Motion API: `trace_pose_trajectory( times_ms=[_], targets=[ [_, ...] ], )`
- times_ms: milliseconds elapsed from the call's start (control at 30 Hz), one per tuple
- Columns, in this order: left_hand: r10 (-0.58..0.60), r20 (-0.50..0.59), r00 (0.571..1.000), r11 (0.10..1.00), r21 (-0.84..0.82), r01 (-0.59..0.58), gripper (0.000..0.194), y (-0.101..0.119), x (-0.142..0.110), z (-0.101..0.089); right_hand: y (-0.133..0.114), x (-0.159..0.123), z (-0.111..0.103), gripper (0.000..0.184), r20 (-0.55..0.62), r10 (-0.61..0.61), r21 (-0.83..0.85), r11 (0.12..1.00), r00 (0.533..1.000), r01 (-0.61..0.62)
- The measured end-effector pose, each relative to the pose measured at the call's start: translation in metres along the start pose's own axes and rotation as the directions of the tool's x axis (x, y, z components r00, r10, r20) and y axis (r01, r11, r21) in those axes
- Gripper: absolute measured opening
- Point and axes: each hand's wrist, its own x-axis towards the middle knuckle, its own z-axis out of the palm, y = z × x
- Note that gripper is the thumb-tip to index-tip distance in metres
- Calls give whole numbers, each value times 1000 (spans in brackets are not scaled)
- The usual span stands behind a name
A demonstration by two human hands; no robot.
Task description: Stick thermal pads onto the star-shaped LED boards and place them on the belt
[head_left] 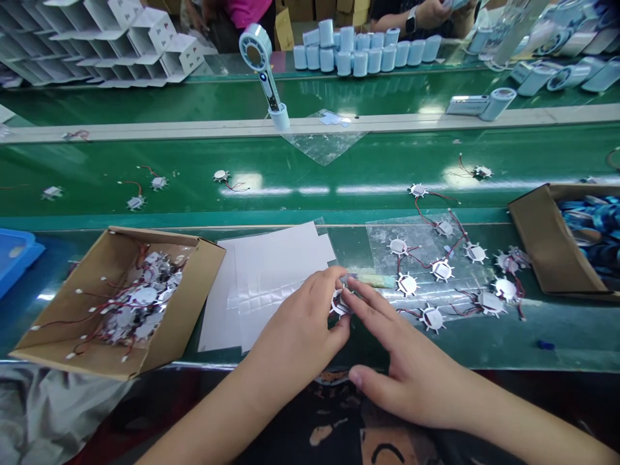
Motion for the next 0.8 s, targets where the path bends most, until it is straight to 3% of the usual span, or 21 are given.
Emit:
trace_pose_trajectory(
  times_ms=[100,167,400,467,533,600,700,800],
  targets=[
    [-53,46,998,998,-19,54,53,-3,3,-2,2,2,-1,90,25,-24,-385,923,999,32],
    [-61,78,995,998,-24,63,52,-6,5,-4,5,5,-2,86,30,-51,-498,865,998,59],
    [-56,50,997,993,-97,60,51,-3,13,-10,10,9,-6,85,-72,-111,-501,863,991,60],
    [-29,51,998,996,-88,34,50,-4,24,-14,16,7,-11,83,-177,-133,-498,867,975,28],
    [-5,70,998,998,-60,9,49,-8,47,-21,25,6,-18,77,-352,-133,-479,876,927,-56],
    [47,65,997,999,6,-47,47,-15,83,-28,34,6,-22,67,-433,-93,-477,868,897,-140],
    [131,24,991,980,149,-133,43,-31,152,-31,45,10,-20,51,-387,-5,-475,858,922,-195],
    [119,3,993,973,200,-117,42,-48,213,-22,50,16,-10,42,-332,75,-397,893,940,-211]
  ],
)
